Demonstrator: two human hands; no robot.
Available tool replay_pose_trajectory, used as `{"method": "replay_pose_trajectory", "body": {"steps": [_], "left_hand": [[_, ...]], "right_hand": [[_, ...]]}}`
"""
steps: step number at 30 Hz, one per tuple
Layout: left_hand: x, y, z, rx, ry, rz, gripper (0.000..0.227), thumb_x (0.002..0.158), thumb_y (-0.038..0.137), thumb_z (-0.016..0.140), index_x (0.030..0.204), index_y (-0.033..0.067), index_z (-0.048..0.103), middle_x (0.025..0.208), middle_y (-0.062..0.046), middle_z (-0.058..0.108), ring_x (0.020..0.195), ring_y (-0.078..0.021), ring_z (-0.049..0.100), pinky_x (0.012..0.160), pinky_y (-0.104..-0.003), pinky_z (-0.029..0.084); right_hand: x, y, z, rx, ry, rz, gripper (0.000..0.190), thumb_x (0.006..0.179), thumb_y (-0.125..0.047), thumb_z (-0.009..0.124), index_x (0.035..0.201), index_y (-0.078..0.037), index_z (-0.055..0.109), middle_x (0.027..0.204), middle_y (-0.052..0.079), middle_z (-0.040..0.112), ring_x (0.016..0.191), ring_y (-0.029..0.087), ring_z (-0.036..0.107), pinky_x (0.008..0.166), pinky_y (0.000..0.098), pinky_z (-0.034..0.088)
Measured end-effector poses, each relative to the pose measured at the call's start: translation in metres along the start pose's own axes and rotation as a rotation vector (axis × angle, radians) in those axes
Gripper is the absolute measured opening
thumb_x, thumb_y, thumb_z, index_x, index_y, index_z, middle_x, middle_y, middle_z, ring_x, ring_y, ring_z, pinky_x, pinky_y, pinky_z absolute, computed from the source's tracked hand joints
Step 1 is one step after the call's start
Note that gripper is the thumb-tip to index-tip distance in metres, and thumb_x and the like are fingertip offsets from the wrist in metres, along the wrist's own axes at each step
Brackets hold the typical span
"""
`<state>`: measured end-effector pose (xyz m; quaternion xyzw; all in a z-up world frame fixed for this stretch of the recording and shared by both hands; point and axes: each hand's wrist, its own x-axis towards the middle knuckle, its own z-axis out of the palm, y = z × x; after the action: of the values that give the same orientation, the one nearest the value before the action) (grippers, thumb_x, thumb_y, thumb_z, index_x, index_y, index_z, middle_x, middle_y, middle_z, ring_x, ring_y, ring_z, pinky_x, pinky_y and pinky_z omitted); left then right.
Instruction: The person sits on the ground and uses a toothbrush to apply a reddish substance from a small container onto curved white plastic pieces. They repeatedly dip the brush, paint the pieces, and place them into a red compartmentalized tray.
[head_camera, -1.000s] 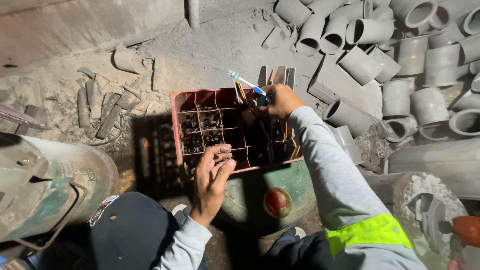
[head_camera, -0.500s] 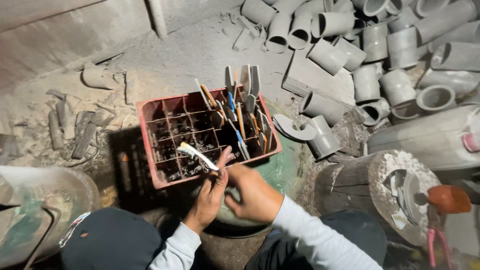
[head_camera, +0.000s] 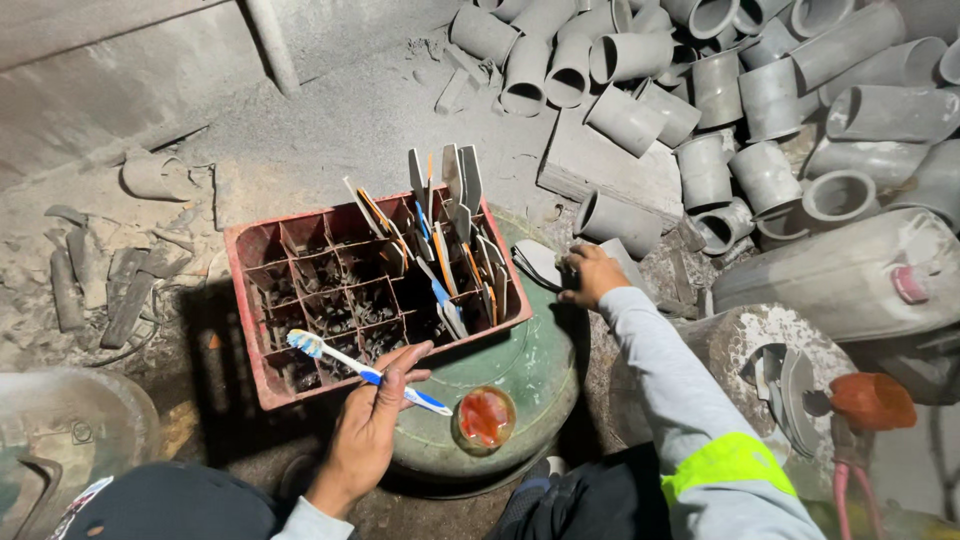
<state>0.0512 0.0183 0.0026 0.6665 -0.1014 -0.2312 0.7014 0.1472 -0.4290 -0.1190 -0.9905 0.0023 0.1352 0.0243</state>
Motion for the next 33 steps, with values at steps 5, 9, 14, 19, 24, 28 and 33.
{"method": "replay_pose_trajectory", "body": {"steps": [5, 9, 14, 19, 24, 28, 33], "left_hand": [[0.002, 0.004, -0.008, -0.005, 0.084, -0.04, 0.065, 0.103, 0.049, 0.03, 0.144, 0.0045, 0.054, 0.147, -0.009, 0.062, 0.129, -0.0257, 0.063, 0.1, -0.038, 0.051], [0.004, 0.005, -0.01, -0.055, 0.114, -0.029, 0.064, 0.104, 0.048, 0.032, 0.144, 0.0027, 0.053, 0.146, -0.012, 0.062, 0.13, -0.0264, 0.064, 0.1, -0.038, 0.053], [0.002, 0.006, -0.012, 0.001, 0.117, -0.015, 0.063, 0.105, 0.046, 0.032, 0.143, 0.002, 0.055, 0.144, -0.013, 0.063, 0.13, -0.0264, 0.064, 0.098, -0.037, 0.052], [-0.001, 0.008, -0.014, 0.024, 0.144, 0.027, 0.06, 0.107, 0.043, 0.032, 0.141, 0.0015, 0.058, 0.143, -0.013, 0.064, 0.128, -0.0256, 0.064, 0.099, -0.035, 0.05], [0.0, 0.007, -0.016, 0.043, 0.152, 0.037, 0.06, 0.107, 0.042, 0.033, 0.14, 0.0003, 0.059, 0.141, -0.012, 0.064, 0.127, -0.0234, 0.063, 0.101, -0.034, 0.048], [-0.003, 0.009, -0.018, -0.025, 0.127, -0.016, 0.061, 0.106, 0.043, 0.032, 0.141, -0.0011, 0.057, 0.143, -0.011, 0.06, 0.128, -0.0235, 0.061, 0.104, -0.037, 0.048], [-0.01, 0.003, -0.018, -0.076, 0.094, 0.03, 0.063, 0.108, 0.041, 0.031, 0.138, -0.0073, 0.056, 0.146, -0.014, 0.055, 0.127, -0.0278, 0.062, 0.101, -0.041, 0.054]], "right_hand": [[0.003, 0.004, 0.032, -0.072, -0.072, 0.036, 0.075, 0.072, -0.032, 0.087, 0.137, -0.012, 0.057, 0.142, 0.013, 0.056, 0.134, 0.032, 0.049, 0.108, 0.0457, 0.042], [-0.002, 0.001, 0.036, -0.041, 0.021, 0.043, 0.068, 0.072, -0.027, 0.085, 0.132, -0.011, 0.058, 0.136, 0.013, 0.059, 0.131, 0.032, 0.051, 0.107, 0.0462, 0.041], [-0.003, -0.005, 0.036, -0.015, 0.073, 0.043, 0.062, 0.075, -0.026, 0.083, 0.13, -0.01, 0.059, 0.129, 0.015, 0.063, 0.127, 0.035, 0.055, 0.109, 0.047, 0.039], [-0.008, -0.002, 0.047, -0.005, -0.058, 0.103, 0.058, 0.077, -0.031, 0.083, 0.121, -0.003, 0.057, 0.122, 0.02, 0.065, 0.119, 0.037, 0.061, 0.112, 0.0459, 0.038], [-0.017, 0.006, 0.038, 0.194, -0.11, 0.256, 0.058, 0.088, -0.046, 0.078, 0.112, 0.006, 0.068, 0.108, 0.028, 0.069, 0.101, 0.041, 0.067, 0.093, 0.0471, 0.051], [-0.058, 0.026, -0.036, 0.721, -0.073, 0.446, 0.059, 0.087, -0.053, 0.07, 0.108, 0.003, 0.072, 0.089, 0.016, 0.075, 0.076, 0.025, 0.069, 0.067, 0.0413, 0.055], [-0.187, 0.026, -0.118, 1.217, 0.54, -0.044, 0.037, 0.101, -0.033, 0.072, 0.116, 0.001, 0.069, 0.108, 0.007, 0.077, 0.097, 0.014, 0.074, 0.09, 0.0302, 0.058]]}}
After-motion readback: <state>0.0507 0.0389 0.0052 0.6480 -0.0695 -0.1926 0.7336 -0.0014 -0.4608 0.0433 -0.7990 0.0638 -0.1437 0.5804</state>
